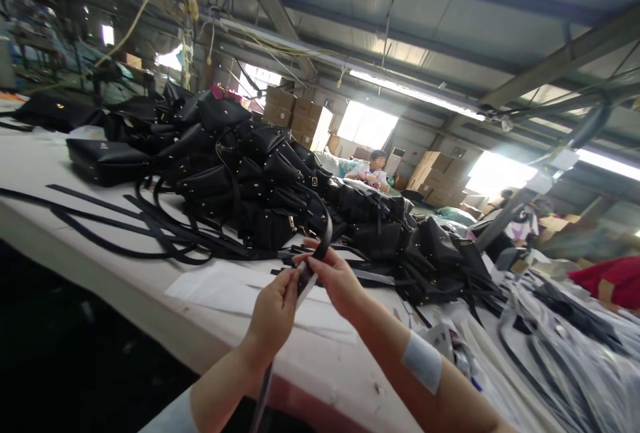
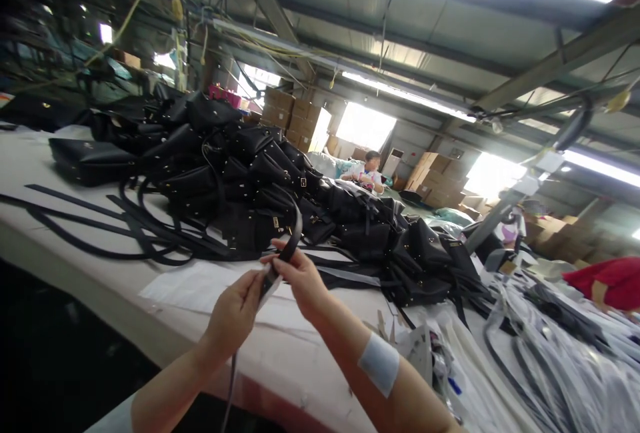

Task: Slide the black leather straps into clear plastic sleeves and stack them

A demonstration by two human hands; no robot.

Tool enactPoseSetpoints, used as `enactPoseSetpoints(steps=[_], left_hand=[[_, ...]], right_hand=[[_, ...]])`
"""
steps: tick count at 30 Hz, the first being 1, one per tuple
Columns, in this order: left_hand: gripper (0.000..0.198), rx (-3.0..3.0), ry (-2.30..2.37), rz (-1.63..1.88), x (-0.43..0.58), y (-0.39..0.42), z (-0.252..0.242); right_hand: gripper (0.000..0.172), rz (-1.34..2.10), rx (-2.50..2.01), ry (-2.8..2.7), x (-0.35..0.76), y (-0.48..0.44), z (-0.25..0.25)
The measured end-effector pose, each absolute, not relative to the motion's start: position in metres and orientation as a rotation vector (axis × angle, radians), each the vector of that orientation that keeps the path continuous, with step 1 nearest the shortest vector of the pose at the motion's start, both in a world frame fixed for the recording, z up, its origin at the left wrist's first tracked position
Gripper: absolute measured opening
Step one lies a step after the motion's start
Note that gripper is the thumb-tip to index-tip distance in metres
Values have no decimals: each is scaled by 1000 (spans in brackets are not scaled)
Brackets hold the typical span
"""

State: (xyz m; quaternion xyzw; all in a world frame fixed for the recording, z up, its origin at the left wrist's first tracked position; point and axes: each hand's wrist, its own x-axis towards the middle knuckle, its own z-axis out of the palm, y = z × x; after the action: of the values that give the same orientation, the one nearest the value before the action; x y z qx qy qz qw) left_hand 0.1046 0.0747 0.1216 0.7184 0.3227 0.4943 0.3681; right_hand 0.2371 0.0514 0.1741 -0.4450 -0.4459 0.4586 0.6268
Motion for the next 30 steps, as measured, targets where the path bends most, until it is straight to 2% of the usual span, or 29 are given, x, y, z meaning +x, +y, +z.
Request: enactPoseSetpoints(steps=[4, 7, 14, 20, 30], left_hand=[[33, 1935, 820, 1114, 95, 64, 83], [34, 1884, 825, 1007, 89, 59, 69], [34, 1848, 790, 1208, 87, 71, 118], [30, 1943, 820, 1431, 86, 77, 138], [31, 1831, 718, 1217, 83, 70, 144]], right_hand=[[41, 930, -993, -866, 263, 61, 204], [41, 902, -1029, -883, 267, 63, 208], [58, 1172, -1081, -1289, 236, 51, 187], [51, 1098, -1059, -1282, 231, 51, 195], [55, 1244, -1029, -1248, 221, 55, 184]])
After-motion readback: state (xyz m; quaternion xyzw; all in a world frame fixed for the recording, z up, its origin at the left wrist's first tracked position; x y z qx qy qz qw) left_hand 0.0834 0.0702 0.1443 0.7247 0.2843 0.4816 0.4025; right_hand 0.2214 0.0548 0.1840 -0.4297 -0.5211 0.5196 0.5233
